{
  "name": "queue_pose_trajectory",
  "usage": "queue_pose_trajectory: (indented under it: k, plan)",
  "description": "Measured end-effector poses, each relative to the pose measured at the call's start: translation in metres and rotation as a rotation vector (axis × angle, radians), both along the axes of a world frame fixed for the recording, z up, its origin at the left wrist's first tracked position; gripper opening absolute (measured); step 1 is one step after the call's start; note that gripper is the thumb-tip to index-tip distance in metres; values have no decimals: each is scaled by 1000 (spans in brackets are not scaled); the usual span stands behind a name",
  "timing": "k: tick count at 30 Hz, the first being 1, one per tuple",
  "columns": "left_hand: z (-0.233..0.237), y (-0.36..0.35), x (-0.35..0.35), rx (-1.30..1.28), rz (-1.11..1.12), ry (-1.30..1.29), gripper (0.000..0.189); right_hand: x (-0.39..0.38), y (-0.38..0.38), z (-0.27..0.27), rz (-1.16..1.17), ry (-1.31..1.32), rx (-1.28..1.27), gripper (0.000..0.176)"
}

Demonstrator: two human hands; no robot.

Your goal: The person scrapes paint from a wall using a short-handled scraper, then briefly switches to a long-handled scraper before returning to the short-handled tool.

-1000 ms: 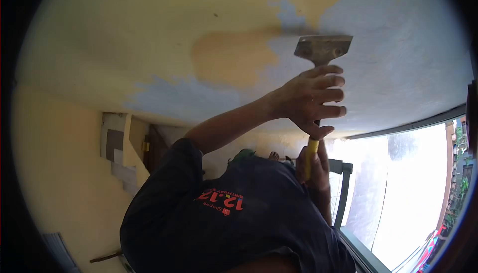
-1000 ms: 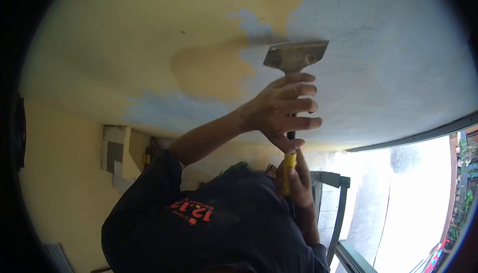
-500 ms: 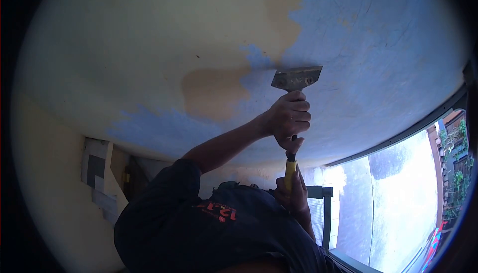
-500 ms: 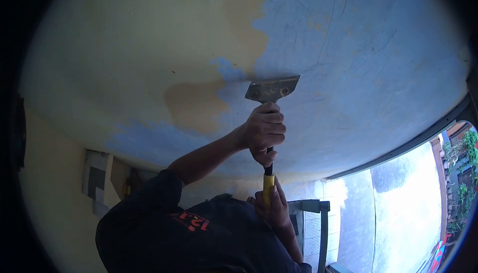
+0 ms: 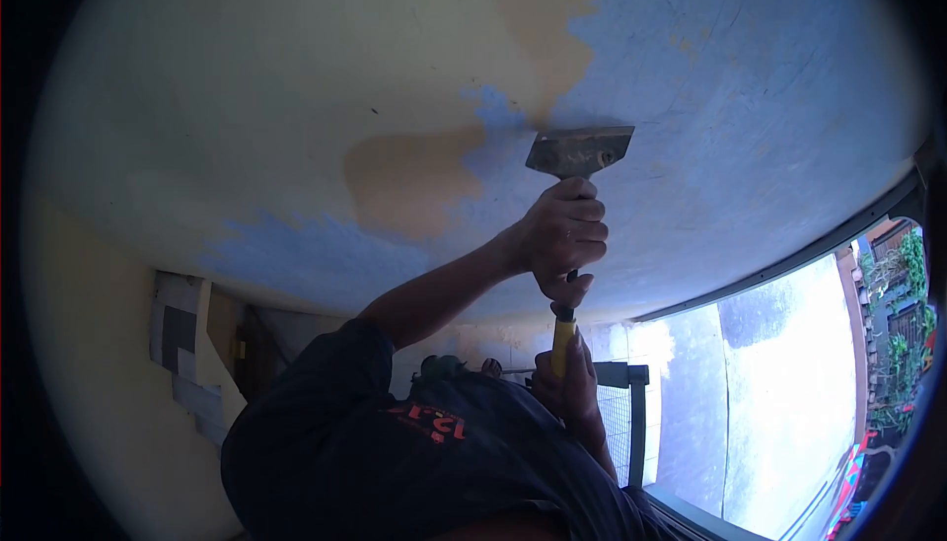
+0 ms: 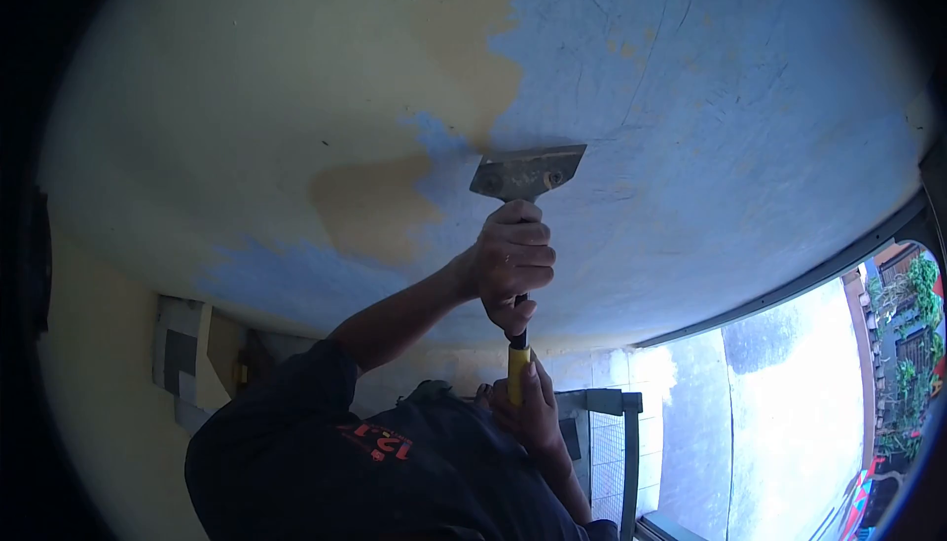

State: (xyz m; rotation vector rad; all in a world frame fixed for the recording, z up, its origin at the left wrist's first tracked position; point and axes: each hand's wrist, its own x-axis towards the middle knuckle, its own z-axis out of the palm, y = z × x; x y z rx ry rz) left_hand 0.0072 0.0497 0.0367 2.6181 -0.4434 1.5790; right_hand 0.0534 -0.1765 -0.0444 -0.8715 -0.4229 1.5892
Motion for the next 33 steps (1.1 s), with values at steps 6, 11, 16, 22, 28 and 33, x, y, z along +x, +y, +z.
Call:
queue_pose_trajectory:
  k: [6,11,16,22,28,33]
  plan:
    - [12,3,-2,2,11,11,28,-4,9,3,-50,-38,25,35]
    - [2,2,-1,6,23,34,30,-1,6,-5,-66,2,-37,34]
    - [24,11,0,18,-40,-72,36,-4,17,10,-58,-48,61,36]
    - [13,9,0,1,-24,-28,34,-1,13,3,-85,-96,23,37]
    - [24,13,1,22,-21,-28,32,-5,11,13,-116,-81,11,46]
    - [44,17,1,31,-16,-47,28,1,30,30,-125,-160,74,48]
